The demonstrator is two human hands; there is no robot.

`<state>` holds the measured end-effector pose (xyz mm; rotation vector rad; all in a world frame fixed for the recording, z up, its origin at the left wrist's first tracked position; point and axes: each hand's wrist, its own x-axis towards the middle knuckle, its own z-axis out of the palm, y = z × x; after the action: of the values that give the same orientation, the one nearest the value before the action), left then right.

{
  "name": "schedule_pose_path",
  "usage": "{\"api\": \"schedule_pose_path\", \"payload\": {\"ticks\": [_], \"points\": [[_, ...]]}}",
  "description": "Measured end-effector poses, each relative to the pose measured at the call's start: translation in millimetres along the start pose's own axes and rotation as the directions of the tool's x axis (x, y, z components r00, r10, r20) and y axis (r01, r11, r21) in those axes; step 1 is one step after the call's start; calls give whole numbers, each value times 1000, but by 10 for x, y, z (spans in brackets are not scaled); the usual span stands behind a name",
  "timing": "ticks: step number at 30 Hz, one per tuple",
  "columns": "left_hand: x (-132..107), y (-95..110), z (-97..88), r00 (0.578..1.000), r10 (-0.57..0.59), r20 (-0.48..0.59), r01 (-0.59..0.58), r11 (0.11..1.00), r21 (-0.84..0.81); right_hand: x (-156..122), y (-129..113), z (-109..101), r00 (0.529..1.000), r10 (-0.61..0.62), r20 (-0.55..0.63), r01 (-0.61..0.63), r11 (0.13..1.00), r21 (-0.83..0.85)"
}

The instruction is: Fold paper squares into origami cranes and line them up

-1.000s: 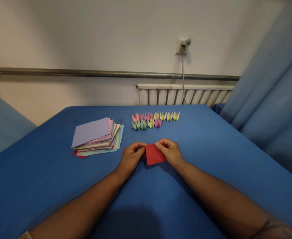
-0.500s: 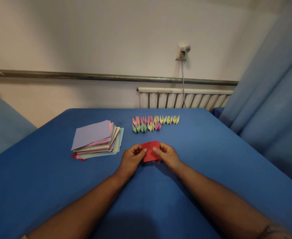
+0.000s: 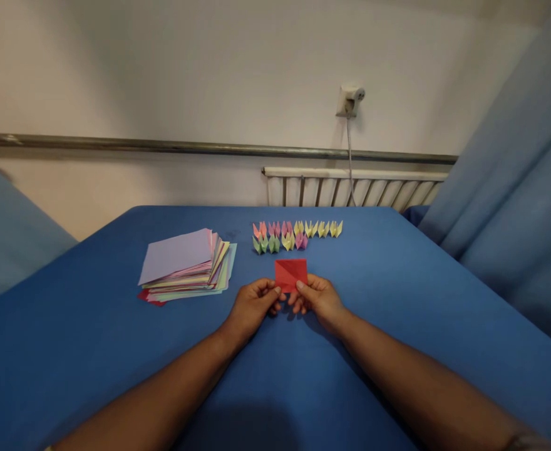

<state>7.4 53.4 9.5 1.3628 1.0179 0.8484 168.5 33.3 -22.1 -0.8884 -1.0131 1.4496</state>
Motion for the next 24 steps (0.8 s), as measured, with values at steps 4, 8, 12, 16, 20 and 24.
{"api": "schedule_pose_path", "payload": {"ticks": [4,8,12,16,20,24], "points": [[3,6,-9,1000,-21,-22,20,999,-40,-7,-2,-21,1000,2,8,-2,1000,23],[-5,19,-8,999,-10,-41,8,999,-43,-19,-17,-17,1000,-9,5,9,1000,6],[-16,9,-17,998,39,-40,-40,999,-8,-27,-30,-5,999,-31,-20,31,999,-24],[-22,-16,-43,991,128,-50,-125,991,54,-28,-52,-13,998,-44,-46,44,999,2],[-50,24,-71,970,243,-23,-240,967,87,-33,-94,-29,999,-33,-40,36,997,73],[-91,77,-88,947,310,87,-322,925,204,-54,-120,-27,998,7,63,-13,996,92]]}}
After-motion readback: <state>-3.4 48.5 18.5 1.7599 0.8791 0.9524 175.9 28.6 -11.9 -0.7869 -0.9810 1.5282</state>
